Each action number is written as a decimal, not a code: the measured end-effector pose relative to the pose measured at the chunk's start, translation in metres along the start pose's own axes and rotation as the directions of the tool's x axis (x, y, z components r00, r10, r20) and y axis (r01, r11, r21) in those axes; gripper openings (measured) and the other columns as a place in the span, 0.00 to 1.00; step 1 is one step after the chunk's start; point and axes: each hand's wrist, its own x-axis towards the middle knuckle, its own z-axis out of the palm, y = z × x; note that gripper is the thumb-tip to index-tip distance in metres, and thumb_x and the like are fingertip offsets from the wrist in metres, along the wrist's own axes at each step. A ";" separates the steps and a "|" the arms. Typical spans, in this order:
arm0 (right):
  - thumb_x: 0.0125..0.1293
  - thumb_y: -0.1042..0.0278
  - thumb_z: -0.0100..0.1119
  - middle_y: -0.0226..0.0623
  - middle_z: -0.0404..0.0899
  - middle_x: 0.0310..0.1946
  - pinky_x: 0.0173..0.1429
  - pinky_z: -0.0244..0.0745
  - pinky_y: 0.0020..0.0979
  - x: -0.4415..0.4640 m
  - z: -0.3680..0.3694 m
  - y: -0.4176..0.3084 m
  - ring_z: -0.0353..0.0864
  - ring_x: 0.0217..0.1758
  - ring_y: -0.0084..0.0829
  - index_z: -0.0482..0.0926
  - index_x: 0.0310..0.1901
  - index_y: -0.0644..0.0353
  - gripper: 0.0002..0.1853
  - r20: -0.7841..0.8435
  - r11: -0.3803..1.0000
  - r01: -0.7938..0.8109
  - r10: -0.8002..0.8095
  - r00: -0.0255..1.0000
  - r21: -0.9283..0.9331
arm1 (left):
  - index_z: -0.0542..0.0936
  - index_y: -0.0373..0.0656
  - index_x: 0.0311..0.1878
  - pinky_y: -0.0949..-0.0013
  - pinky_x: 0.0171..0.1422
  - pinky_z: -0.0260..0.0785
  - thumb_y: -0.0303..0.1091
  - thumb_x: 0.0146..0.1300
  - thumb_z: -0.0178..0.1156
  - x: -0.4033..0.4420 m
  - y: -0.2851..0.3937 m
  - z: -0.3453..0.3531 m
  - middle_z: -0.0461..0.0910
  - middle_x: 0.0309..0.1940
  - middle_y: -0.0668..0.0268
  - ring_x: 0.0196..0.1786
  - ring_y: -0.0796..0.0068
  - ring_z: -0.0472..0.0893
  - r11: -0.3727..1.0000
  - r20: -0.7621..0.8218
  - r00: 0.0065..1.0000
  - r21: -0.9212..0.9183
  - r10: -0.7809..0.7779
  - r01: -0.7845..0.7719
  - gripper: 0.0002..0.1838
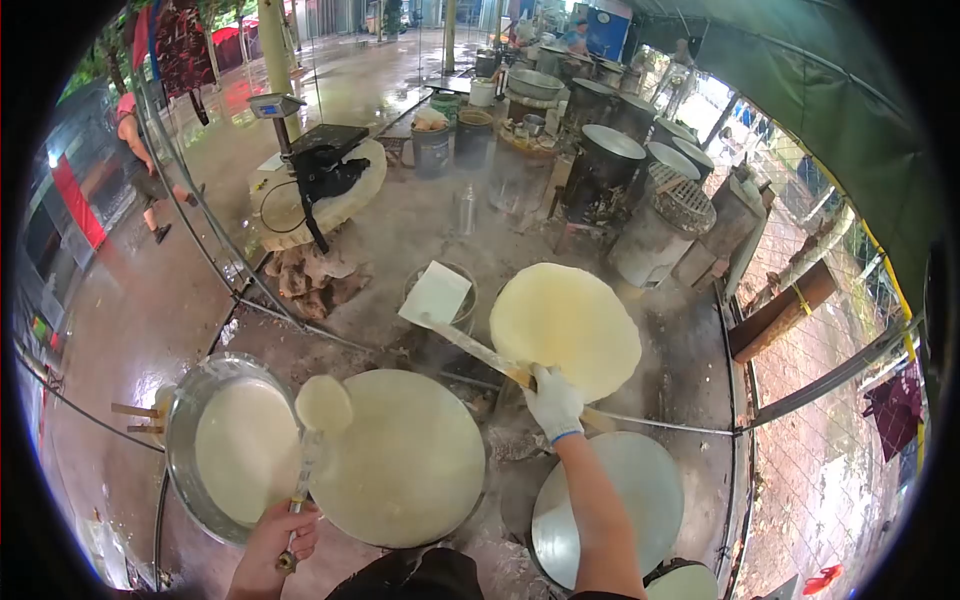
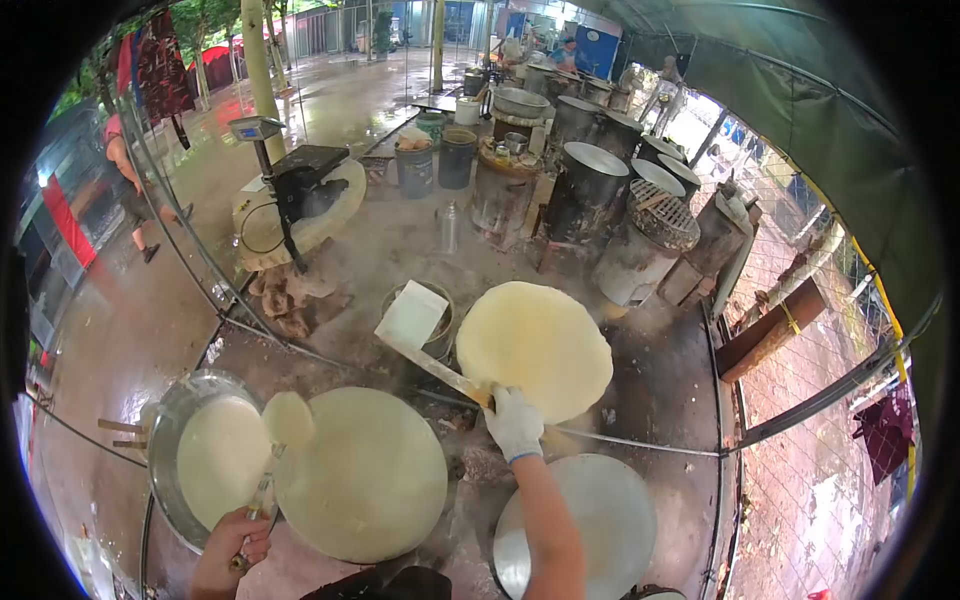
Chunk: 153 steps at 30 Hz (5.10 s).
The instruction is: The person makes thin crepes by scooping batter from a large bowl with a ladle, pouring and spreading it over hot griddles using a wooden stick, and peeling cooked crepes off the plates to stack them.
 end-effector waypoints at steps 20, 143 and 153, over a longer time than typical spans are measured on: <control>0.63 0.68 0.61 0.26 0.77 0.21 0.21 0.62 0.23 -0.615 -0.026 -0.170 0.69 0.19 0.15 0.81 0.45 0.62 0.11 0.109 -0.008 -0.574 0.984 0.141 0.819 | 0.66 0.37 0.50 0.73 0.16 0.58 0.28 0.64 0.55 -0.081 -0.057 -0.013 0.67 0.17 0.69 0.13 0.80 0.66 0.583 0.687 0.541 0.715 -0.485 -0.386 0.14; 0.71 0.66 0.49 0.36 0.81 0.48 0.51 0.75 0.26 -1.253 -0.022 -0.223 0.79 0.50 0.26 0.71 0.65 0.56 0.21 0.198 0.190 0.185 -0.056 -0.979 0.964 | 0.69 0.44 0.61 0.54 0.46 0.73 0.22 0.55 0.54 -0.552 -0.992 0.004 0.73 0.43 0.52 0.44 0.50 0.78 0.475 -0.094 -0.655 -0.765 -0.750 -0.435 0.27; 0.69 0.62 0.51 0.49 0.75 0.59 0.68 0.62 0.28 -1.256 -0.068 -0.215 0.73 0.64 0.36 0.69 0.64 0.67 0.25 0.199 0.171 0.202 0.035 -0.979 0.964 | 0.70 0.46 0.63 0.55 0.46 0.71 0.23 0.55 0.56 -0.539 -0.990 0.032 0.72 0.40 0.54 0.46 0.53 0.76 0.432 -0.004 -0.700 -0.789 -0.714 -0.437 0.28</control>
